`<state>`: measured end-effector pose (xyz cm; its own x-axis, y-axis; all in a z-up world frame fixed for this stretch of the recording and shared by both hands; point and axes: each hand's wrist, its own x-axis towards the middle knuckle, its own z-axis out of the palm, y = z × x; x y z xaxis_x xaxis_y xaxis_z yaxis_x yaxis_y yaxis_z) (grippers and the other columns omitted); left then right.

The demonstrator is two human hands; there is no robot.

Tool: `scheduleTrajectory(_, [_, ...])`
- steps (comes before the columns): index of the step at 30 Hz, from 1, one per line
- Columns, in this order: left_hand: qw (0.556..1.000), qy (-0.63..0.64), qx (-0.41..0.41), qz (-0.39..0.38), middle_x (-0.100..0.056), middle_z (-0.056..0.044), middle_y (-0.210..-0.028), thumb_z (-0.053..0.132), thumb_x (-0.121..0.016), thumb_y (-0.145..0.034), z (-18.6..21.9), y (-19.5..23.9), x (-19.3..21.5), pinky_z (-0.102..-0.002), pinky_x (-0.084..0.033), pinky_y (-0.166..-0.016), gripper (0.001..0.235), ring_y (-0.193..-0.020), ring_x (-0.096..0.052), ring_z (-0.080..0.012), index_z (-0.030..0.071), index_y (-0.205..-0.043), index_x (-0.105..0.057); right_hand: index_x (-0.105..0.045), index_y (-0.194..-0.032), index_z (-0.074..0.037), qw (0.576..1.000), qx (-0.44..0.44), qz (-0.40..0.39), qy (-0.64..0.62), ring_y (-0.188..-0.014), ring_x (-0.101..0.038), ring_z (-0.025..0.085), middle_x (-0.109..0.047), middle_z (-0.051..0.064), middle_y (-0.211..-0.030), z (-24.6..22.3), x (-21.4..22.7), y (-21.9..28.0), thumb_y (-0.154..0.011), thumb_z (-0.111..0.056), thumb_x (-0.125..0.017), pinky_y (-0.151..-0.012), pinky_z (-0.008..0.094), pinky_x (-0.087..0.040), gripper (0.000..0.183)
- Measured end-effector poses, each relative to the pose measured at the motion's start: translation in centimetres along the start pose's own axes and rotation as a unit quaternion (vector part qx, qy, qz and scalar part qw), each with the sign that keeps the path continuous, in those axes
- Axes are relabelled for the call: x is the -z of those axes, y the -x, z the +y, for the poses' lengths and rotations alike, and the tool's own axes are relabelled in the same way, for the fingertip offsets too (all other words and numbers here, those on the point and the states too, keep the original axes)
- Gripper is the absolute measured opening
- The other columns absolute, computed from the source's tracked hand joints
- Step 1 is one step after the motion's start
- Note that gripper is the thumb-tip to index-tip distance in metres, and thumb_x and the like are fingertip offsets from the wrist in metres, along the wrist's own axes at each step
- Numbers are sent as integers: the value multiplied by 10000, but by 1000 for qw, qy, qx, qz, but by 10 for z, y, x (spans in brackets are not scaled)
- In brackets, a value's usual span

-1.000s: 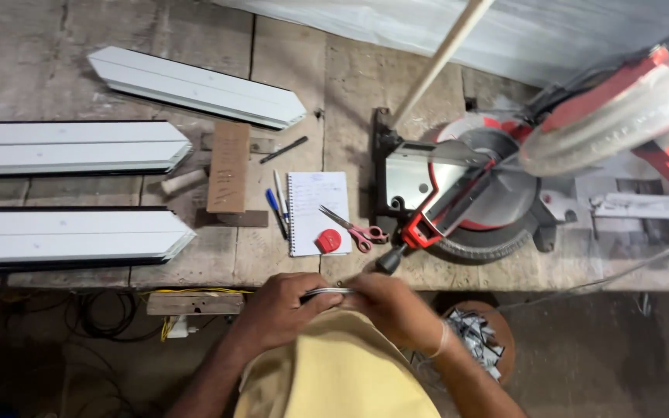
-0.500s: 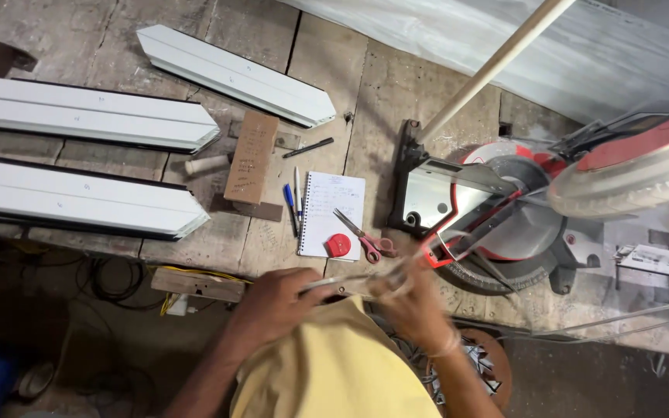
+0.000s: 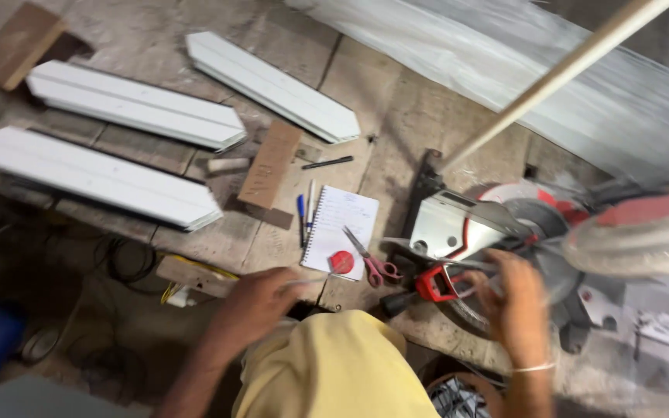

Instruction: The worker is preparing, measuring, and finishing white metal profiles on a fabrication floor, using tools like scissors to trim edges and inspecting the pieces near a miter saw.

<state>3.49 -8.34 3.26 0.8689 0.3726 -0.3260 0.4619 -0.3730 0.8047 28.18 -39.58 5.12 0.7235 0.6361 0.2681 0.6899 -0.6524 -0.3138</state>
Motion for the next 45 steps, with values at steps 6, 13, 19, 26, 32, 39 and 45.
scheduleTrajectory(6, [991, -15, -132, -1, -744, -144, -889, 330, -679, -962, 38, -9, -35, -458, -543, -719, 263, -818, -712, -341, 105, -1090, -724, -645, -1242, -37, 882, 47, -241, -402, -950, -672, 258, -693, 126, -1054, -86, -70, 14, -904, -132, -715, -814, 398, -550, 358])
scheduleTrajectory(13, [998, 24, -44, 36, -755, -126, -901, 329, -635, -976, -2, 2, -30, -444, -571, -705, 261, -809, -738, -319, 81, -1009, -707, -728, -1063, -19, 940, -95, -293, -150, -754, -615, 296, -663, 167, -856, -31, -43, -24, -1004, -209, -714, -740, 391, -545, 199])
scheduleTrajectory(19, [994, -12, -107, 5, -726, -180, -868, 322, -599, -1018, -9, -29, -52, -487, -543, -732, 284, -812, -712, -374, 57, -1012, -702, -547, -1345, 1, 897, 192, -196, -346, -1111, -624, 304, -639, 196, -1252, -118, -64, -31, -891, -167, -771, -907, 399, -515, 533])
scheduleTrajectory(26, [996, 20, -69, -50, -724, -147, -752, 418, -605, -980, -26, -41, -7, -445, -537, -654, 370, -688, -720, -295, 69, -942, -718, -762, -1050, -75, 891, 81, -309, -324, -765, -678, 203, -713, 78, -879, -115, -92, -41, -930, -161, -781, -695, 348, -537, 149])
scheduleTrajectory(32, [988, 58, -67, -125, -653, -151, -671, 451, -619, -1011, -34, -63, 4, -425, -498, -595, 435, -595, -647, -269, 39, -892, -687, -721, -1016, -47, 907, 33, -285, -309, -660, -666, 198, -703, 76, -826, -166, -91, -49, -785, -145, -828, -600, 356, -502, 273])
scheduleTrajectory(39, [896, 343, -8, 282, -760, -50, -962, 347, -620, -1017, -158, -99, -4, -299, -547, -835, 316, -921, -691, -154, 48, -990, -718, -719, -936, -55, 914, 25, -221, -338, -735, -676, 105, -723, 13, -809, -148, -121, -28, -882, -120, -760, -655, 258, -529, 94])
scheduleTrajectory(45, [664, 270, 306, 626, -464, -222, -1275, 429, -880, -881, -293, -125, 90, -465, -520, -878, 887, -1110, -539, -309, -94, -1363, -350, -704, -997, 16, 845, -197, -166, -468, -690, -453, 49, -603, -32, -783, -73, -135, -18, -985, -122, -693, -574, 222, -364, 139])
